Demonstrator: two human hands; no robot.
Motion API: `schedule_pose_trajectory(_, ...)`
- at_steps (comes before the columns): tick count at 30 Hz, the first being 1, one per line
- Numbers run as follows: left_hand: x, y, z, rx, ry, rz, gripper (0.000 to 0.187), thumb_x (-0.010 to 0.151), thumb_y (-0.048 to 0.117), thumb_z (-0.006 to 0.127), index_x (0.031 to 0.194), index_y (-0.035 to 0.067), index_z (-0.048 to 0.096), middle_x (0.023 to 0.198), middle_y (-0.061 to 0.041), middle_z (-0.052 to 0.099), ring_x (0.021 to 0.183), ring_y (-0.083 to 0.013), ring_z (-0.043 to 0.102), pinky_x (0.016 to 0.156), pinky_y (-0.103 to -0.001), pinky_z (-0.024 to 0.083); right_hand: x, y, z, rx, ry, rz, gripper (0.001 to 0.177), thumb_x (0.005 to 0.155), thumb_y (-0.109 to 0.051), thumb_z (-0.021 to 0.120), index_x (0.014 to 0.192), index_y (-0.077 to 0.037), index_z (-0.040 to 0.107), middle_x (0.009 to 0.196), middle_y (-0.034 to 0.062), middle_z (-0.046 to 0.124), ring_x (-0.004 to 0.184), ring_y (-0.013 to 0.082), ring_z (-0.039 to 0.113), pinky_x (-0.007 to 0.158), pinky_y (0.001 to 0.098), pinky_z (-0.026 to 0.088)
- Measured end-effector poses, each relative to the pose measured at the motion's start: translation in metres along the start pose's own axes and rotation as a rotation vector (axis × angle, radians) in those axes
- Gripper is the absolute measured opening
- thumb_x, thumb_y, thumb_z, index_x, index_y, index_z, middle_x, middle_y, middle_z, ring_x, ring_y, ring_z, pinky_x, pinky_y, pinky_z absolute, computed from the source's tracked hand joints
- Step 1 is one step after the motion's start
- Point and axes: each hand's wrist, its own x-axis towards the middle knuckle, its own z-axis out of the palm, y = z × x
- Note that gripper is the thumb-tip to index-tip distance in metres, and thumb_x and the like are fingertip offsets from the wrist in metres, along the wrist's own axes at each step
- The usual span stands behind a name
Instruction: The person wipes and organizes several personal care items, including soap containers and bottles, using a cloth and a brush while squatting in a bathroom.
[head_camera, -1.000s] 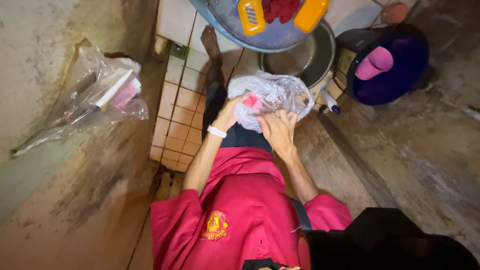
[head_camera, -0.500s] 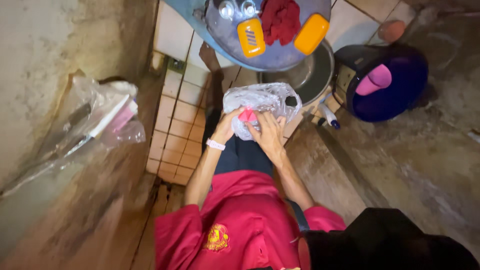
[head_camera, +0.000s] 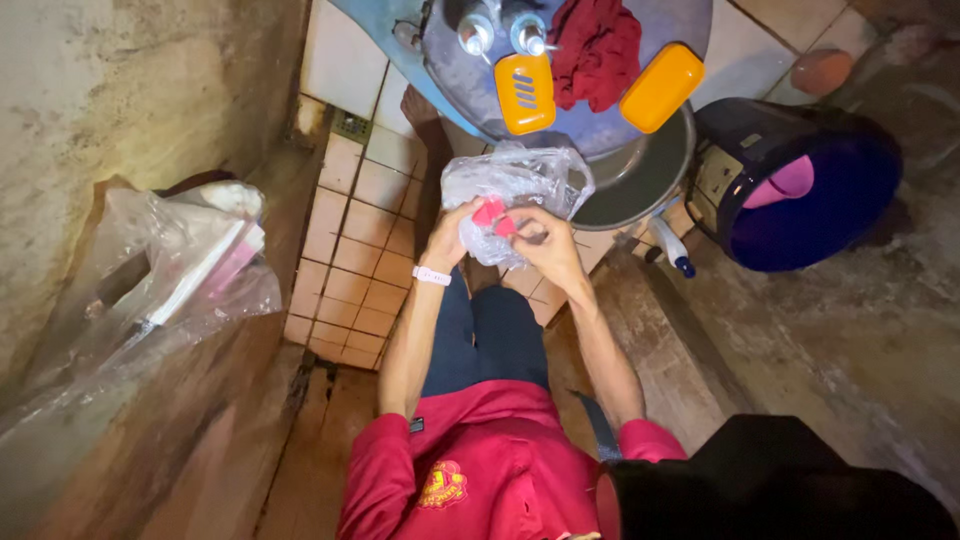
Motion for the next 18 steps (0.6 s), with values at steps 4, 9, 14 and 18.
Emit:
schedule_pose_trajectory(4, 0.005, 0.005, 0.003, 0.006, 0.026, -0.047, 0.027, 0.096, 0.014, 0.070, 0.118, -0.001, 0.068, 0.113, -0.011, 0.072, 0.105, -0.0213, 0.069, 0.096, -0.036, 0.054, 0.024, 0.017, -0.011, 0.457, -0.172, 0.160, 0.032, 0.088, 0.000, 0.072, 0.120, -0.005, 0.071, 0.108, 0.0045, 0.075, 0.090, 0.0106, 0.072, 0.084, 0.0247, 0.058)
schedule_pose_trajectory(9, 0.011, 0.007, 0.018, -0.040, 0.105, 0.057, 0.029, 0.093, 0.010, 0.072, 0.119, -0.001, 0.068, 0.114, -0.011, 0.073, 0.105, -0.0212, 0.070, 0.095, -0.035, 0.054, 0.030, -0.008, 0.014, -0.042, -0.008, 0.026, 0.034, 0.083, -0.003, 0.080, 0.116, -0.005, 0.072, 0.101, 0.0067, 0.071, 0.088, 0.0136, 0.067, 0.075, 0.0273, 0.053)
schedule_pose_trajectory(14, 0.006, 0.015, 0.021, -0.051, 0.089, 0.066, 0.029, 0.093, 0.008, 0.072, 0.121, -0.001, 0.067, 0.114, -0.011, 0.072, 0.106, -0.0217, 0.069, 0.095, -0.036, 0.054, 0.032, -0.023, 0.025, -0.241, 0.061, -0.159, 0.025, 0.086, -0.005, 0.080, 0.111, -0.005, 0.073, 0.106, 0.0085, 0.067, 0.098, 0.0224, 0.068, 0.085, 0.0320, 0.054)
schedule_pose_trajectory(18, 0.000, 0.022, 0.035, 0.029, 0.125, 0.178, 0.032, 0.092, 0.002, 0.071, 0.123, 0.000, 0.066, 0.115, -0.010, 0.071, 0.108, -0.0221, 0.068, 0.096, -0.037, 0.054, 0.034, -0.027, 0.033, -0.339, 0.039, -0.215, 0.030, 0.086, -0.005, 0.077, 0.115, -0.004, 0.070, 0.110, 0.0130, 0.066, 0.097, 0.0308, 0.066, 0.085, 0.0366, 0.054)
